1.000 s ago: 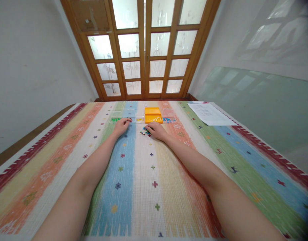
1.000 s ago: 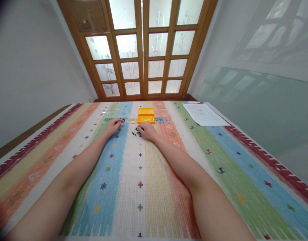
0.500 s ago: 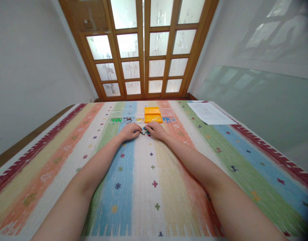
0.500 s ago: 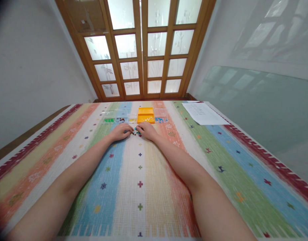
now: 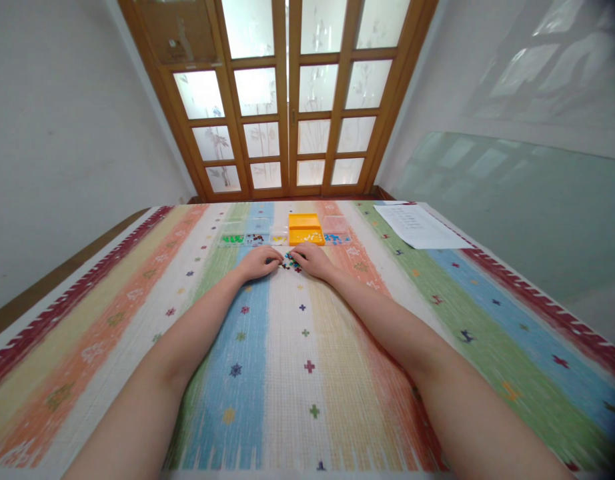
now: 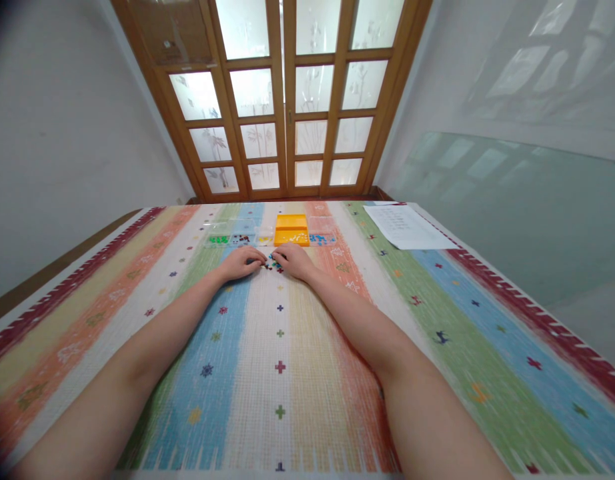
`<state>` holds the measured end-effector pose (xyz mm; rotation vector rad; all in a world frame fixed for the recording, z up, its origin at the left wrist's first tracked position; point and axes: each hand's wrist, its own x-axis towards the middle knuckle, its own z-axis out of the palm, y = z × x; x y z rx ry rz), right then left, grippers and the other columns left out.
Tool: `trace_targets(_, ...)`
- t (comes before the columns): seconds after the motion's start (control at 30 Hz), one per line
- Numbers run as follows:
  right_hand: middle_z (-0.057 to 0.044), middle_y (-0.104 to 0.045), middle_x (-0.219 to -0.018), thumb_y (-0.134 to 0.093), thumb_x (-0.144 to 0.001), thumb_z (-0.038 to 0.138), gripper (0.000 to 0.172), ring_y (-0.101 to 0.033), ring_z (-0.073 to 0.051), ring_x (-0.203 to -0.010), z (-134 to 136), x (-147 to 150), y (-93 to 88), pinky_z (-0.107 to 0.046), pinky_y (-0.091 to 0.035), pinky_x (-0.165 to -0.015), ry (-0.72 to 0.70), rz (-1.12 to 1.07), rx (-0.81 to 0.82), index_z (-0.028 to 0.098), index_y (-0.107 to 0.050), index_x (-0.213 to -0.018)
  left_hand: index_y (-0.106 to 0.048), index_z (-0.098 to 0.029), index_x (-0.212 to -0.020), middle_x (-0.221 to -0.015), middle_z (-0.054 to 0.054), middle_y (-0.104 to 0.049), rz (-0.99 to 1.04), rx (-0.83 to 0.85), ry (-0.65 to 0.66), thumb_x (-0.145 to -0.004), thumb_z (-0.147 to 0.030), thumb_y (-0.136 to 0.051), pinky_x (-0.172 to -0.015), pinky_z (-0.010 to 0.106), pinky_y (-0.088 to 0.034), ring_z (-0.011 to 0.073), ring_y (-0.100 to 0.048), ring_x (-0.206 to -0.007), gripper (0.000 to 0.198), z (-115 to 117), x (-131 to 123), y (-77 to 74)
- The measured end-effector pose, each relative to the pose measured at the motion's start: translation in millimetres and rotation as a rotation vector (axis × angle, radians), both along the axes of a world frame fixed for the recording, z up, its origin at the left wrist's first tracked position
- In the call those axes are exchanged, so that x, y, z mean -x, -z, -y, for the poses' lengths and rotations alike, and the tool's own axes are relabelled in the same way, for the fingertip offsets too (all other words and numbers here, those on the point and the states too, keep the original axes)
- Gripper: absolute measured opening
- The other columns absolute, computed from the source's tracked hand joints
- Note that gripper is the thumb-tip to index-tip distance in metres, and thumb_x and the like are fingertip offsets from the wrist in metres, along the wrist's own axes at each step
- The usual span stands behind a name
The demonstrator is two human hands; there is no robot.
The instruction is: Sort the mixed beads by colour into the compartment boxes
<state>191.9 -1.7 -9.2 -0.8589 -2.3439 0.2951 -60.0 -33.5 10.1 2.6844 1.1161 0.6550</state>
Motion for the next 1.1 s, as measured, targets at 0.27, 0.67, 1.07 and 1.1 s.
trace_targets(0.27,-0.008,-0.076,-0.098,-0.054,-0.107,0.036,0.031,-0.064,-0.022,-0.094,-2,0,2.0,-0.032,-0.043,-0.086,-0.003,-0.004,0.006,0.02,-0.078,-0.097,-0.081,-0.024,-0.105,-0.116,0.005,-0.079,-0.061,-0.025,-0.011,-0.096,-0.025,-0.055,-0.105,0.038,-0.05,0.0228,-0.069,-0.111,0.028,1,2,-2.1)
trace_targets(0.67,-0.008,-0.077,-0.102,-0.053,-0.108,0.037,0.031,-0.064,-0.022,-0.097,2,0,-3.3,-0.032,-0.044,-0.088,0.004,0.015,0.024,0.02,-0.078,-0.1,-0.08,-0.022,-0.106,-0.111,0.007,-0.078,0.012,0.003,-0.086,-0.106,-0.039,-0.046,-0.104,0.039,-0.05,0.0232,-0.068,-0.109,0.037,-7,10,3.8)
trace_targets(1.07,-0.008,-0.077,-0.102,-0.052,-0.107,0.037,0.031,-0.066,-0.022,-0.097,3,0,-3.5,-0.032,-0.045,-0.088,0.001,0.015,0.022,0.02,-0.078,-0.1,-0.08,-0.022,-0.105,-0.113,0.008,-0.078,0.004,-0.002,-0.108,-0.105,-0.038,-0.046,-0.105,0.039,-0.05,0.0226,-0.068,-0.11,0.038,-10,11,7.2)
trace_targets(1.1,-0.008,-0.077,-0.102,-0.053,-0.107,0.037,0.031,-0.066,-0.022,-0.098,3,0,-3.8,-0.032,-0.045,-0.088,0.004,0.016,0.025,0.021,-0.078,-0.1,-0.08,-0.021,-0.105,-0.112,0.008,-0.078,0.011,-0.005,-0.113,-0.105,-0.039,-0.046,-0.106,0.039,-0.05,0.0228,-0.068,-0.11,0.038,-10,11,7.2)
